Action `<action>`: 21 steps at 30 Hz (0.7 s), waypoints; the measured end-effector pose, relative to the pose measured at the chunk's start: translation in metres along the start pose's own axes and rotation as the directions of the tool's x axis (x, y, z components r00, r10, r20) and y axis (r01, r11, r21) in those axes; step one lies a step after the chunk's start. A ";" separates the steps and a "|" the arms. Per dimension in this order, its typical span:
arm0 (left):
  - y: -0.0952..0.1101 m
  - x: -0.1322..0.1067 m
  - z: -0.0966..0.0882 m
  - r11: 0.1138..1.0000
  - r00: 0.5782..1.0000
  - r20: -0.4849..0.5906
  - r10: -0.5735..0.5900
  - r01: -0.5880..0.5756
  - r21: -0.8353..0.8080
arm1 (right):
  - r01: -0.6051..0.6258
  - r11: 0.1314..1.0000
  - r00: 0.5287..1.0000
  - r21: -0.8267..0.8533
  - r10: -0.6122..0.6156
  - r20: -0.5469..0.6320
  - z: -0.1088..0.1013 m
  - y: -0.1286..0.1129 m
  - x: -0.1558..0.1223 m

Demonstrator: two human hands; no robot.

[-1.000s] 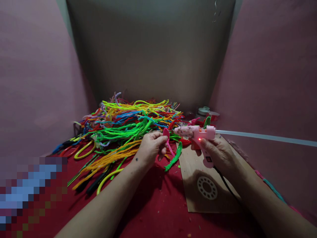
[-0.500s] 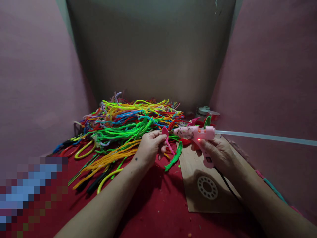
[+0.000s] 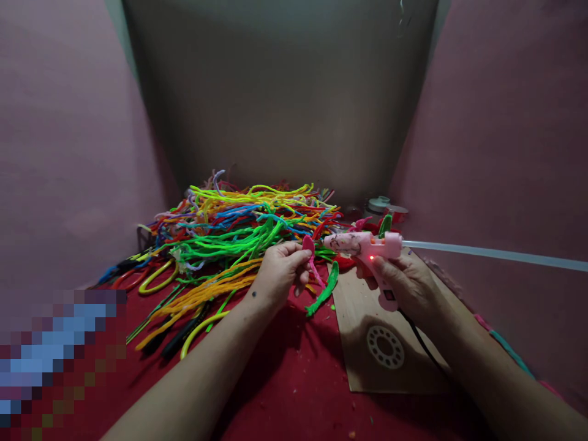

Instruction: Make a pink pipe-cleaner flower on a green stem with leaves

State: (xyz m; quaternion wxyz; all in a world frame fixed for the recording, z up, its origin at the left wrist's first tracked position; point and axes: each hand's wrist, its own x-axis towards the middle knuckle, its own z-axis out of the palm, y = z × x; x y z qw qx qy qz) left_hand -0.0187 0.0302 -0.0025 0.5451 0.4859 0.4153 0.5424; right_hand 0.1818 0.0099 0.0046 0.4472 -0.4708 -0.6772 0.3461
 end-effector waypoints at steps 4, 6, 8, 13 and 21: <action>0.001 -0.001 0.001 1.000 1.000 -0.012 0.004 -0.004 0.003 | -0.005 1.000 1.000 -0.017 0.005 -0.015 0.000 0.002 0.000; 0.002 -0.002 0.001 1.000 1.000 -0.021 0.013 -0.013 -0.001 | 0.018 0.999 1.000 -0.045 -0.018 0.002 -0.002 0.003 0.001; 0.002 -0.002 0.001 1.000 0.999 -0.022 0.028 -0.028 -0.001 | 0.039 0.997 0.999 -0.070 -0.037 0.022 -0.003 0.003 0.001; 0.002 -0.001 0.001 0.999 0.999 -0.012 0.034 -0.034 0.005 | 0.028 0.998 0.998 -0.059 -0.025 0.053 -0.004 0.005 0.000; 0.003 -0.001 0.001 0.999 0.999 -0.017 0.037 -0.036 0.008 | -0.010 1.000 1.000 -0.005 0.010 0.009 -0.002 0.005 -0.002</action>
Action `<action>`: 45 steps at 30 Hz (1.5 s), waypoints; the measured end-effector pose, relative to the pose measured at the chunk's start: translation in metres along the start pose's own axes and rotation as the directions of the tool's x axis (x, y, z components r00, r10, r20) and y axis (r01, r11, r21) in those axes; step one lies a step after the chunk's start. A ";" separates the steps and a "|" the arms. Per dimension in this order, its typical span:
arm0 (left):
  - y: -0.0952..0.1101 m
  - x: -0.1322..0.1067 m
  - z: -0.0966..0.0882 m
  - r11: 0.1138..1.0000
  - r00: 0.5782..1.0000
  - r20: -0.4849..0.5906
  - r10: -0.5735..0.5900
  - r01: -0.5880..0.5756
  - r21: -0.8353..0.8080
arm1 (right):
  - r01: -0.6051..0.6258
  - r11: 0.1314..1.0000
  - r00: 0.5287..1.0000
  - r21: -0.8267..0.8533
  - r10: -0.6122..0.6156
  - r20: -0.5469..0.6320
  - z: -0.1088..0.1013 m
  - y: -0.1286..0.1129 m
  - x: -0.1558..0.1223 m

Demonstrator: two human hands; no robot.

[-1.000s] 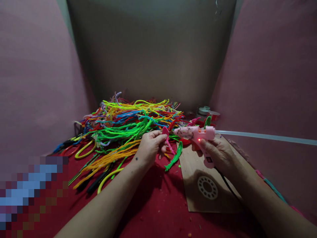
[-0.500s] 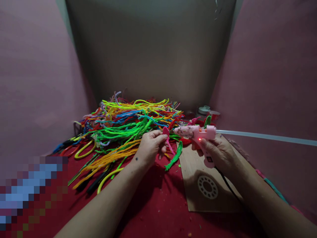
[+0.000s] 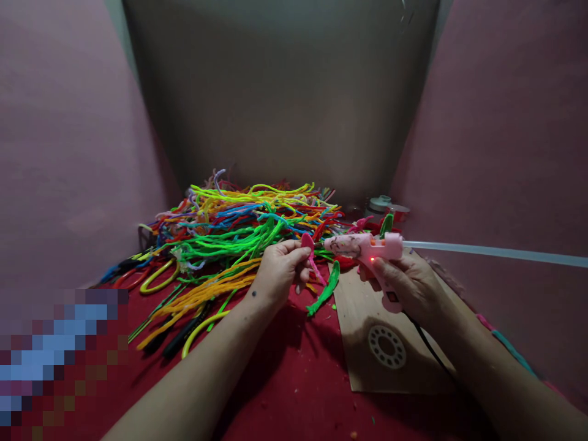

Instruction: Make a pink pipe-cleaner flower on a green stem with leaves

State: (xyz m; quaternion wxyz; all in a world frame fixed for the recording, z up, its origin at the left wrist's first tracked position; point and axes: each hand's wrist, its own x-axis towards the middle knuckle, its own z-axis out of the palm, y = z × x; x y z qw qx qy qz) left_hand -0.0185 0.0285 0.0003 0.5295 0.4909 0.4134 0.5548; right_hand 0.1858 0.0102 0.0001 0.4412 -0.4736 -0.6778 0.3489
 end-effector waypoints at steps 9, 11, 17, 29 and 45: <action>-0.002 0.001 -0.002 1.000 0.999 0.021 -0.025 0.025 0.004 | 0.040 0.999 0.999 -0.027 -0.040 -0.004 0.001 -0.006 0.000; -0.003 0.001 -0.002 1.000 1.000 0.027 -0.016 0.016 0.000 | 0.042 0.998 0.999 -0.045 -0.041 0.012 0.001 -0.005 0.000; -0.002 0.001 -0.003 1.000 1.000 0.016 -0.002 0.002 -0.014 | 0.071 0.995 0.997 -0.075 -0.069 0.023 0.000 -0.004 -0.001; -0.002 0.001 -0.002 1.000 1.000 0.026 -0.001 0.001 0.007 | 0.125 0.989 0.992 -0.074 -0.124 0.016 0.001 -0.005 -0.001; -0.003 0.003 -0.003 1.000 1.000 0.029 0.013 -0.012 -0.028 | 0.119 0.990 0.993 -0.080 -0.117 0.033 0.000 -0.002 -0.001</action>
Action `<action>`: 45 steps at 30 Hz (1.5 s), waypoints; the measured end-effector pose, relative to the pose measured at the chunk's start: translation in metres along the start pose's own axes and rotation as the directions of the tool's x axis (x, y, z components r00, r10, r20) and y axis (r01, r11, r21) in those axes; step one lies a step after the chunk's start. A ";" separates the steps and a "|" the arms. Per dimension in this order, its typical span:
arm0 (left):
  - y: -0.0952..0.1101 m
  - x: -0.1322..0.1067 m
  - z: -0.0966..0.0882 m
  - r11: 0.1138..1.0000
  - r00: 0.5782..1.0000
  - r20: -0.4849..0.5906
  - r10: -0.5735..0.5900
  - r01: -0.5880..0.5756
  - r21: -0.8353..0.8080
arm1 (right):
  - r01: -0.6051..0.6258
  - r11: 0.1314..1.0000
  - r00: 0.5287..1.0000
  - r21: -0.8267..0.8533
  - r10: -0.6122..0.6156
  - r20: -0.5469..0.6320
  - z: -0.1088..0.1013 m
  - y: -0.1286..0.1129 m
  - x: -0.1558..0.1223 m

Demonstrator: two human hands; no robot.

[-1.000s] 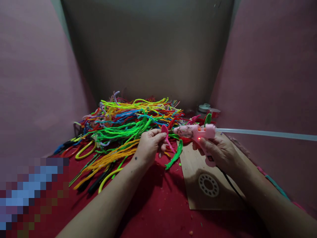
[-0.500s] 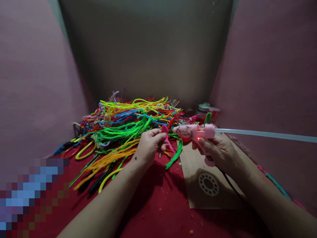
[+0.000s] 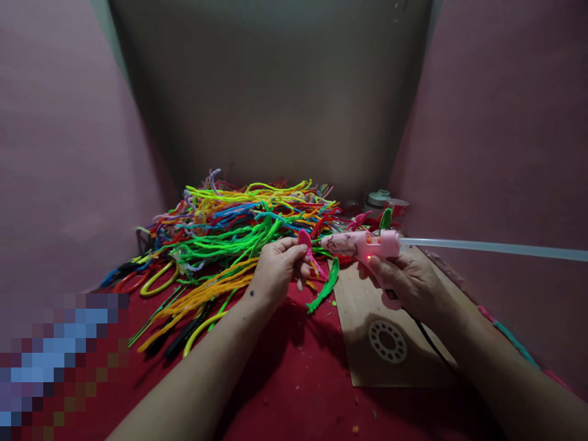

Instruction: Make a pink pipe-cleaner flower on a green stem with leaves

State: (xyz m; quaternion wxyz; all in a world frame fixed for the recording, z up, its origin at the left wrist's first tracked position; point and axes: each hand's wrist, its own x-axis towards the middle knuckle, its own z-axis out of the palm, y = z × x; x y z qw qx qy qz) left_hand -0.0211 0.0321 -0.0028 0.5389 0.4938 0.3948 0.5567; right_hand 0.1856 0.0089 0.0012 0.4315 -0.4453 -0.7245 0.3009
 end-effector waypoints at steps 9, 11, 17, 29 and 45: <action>0.002 -0.002 0.002 0.998 1.000 -0.018 0.018 -0.017 0.068 | 0.004 1.000 1.000 0.008 -0.004 -0.007 0.001 -0.001 0.000; 0.001 -0.002 0.002 0.998 1.000 -0.022 0.021 -0.019 0.057 | -0.006 1.000 1.000 0.002 0.006 -0.001 0.001 -0.002 0.000; 0.001 -0.001 0.002 0.999 1.000 -0.009 0.026 -0.026 0.038 | -0.024 1.000 1.000 0.001 0.024 -0.003 0.001 -0.003 -0.001; 0.003 -0.002 0.002 0.999 1.000 -0.005 0.006 -0.006 0.034 | -0.073 0.994 0.997 0.080 0.075 -0.011 0.002 -0.006 -0.002; 0.003 -0.001 0.002 1.000 1.000 -0.002 0.013 -0.013 0.014 | -0.075 0.992 0.997 0.100 0.077 -0.012 0.003 -0.004 -0.003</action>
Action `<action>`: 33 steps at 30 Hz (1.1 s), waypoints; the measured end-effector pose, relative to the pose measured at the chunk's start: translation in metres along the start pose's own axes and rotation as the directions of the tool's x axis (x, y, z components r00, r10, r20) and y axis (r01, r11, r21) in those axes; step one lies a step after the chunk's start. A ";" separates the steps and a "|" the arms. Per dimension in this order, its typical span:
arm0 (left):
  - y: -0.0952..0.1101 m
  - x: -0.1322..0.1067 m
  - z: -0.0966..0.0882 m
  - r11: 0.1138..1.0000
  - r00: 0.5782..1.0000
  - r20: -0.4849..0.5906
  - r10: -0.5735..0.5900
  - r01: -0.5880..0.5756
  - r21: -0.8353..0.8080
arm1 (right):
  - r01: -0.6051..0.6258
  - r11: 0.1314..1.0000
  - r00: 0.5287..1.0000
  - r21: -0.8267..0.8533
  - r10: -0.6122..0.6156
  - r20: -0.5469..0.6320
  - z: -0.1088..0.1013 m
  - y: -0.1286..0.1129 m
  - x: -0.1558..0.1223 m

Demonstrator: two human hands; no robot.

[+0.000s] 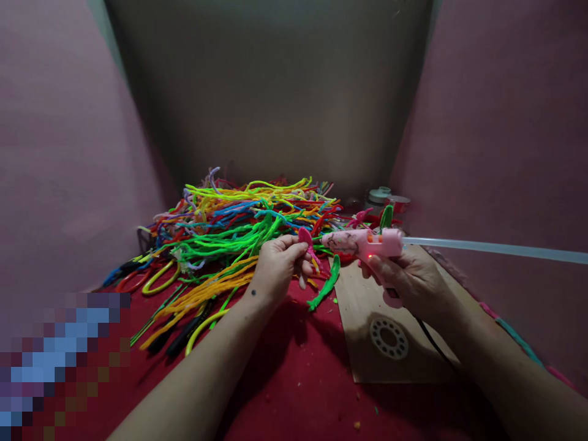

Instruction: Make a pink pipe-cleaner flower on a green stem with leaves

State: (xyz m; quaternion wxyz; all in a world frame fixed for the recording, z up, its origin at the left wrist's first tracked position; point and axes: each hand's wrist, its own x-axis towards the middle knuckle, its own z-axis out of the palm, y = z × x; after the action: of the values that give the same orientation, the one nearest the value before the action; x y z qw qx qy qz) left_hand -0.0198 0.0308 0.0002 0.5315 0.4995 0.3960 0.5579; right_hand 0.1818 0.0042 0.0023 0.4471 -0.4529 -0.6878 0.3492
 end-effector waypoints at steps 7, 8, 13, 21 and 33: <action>-0.001 0.000 -0.002 1.000 1.000 0.015 -0.008 0.007 0.016 | 0.015 1.000 1.000 -0.018 -0.015 0.004 -0.001 0.001 0.000; -0.001 0.000 -0.001 1.000 1.000 0.013 -0.007 0.007 0.020 | 0.004 1.000 1.000 -0.013 -0.004 0.009 -0.001 0.000 0.000; -0.002 0.001 -0.001 1.000 1.000 -0.003 0.007 -0.007 0.000 | 0.010 0.999 1.000 -0.031 -0.010 0.001 0.000 0.001 0.000; -0.003 0.002 -0.002 1.000 1.000 0.011 0.014 -0.014 -0.011 | -0.020 1.000 0.999 0.023 0.019 0.026 -0.001 0.003 -0.001; -0.001 -0.001 0.000 0.999 1.000 0.010 -0.005 0.005 0.040 | 0.009 0.999 1.000 0.044 -0.009 0.014 0.000 0.006 0.001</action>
State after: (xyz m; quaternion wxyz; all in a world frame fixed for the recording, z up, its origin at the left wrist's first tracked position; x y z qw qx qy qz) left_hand -0.0200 0.0304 -0.0012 0.5247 0.5118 0.4058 0.5460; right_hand 0.1836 0.0071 -0.0023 0.4538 -0.4374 -0.6850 0.3654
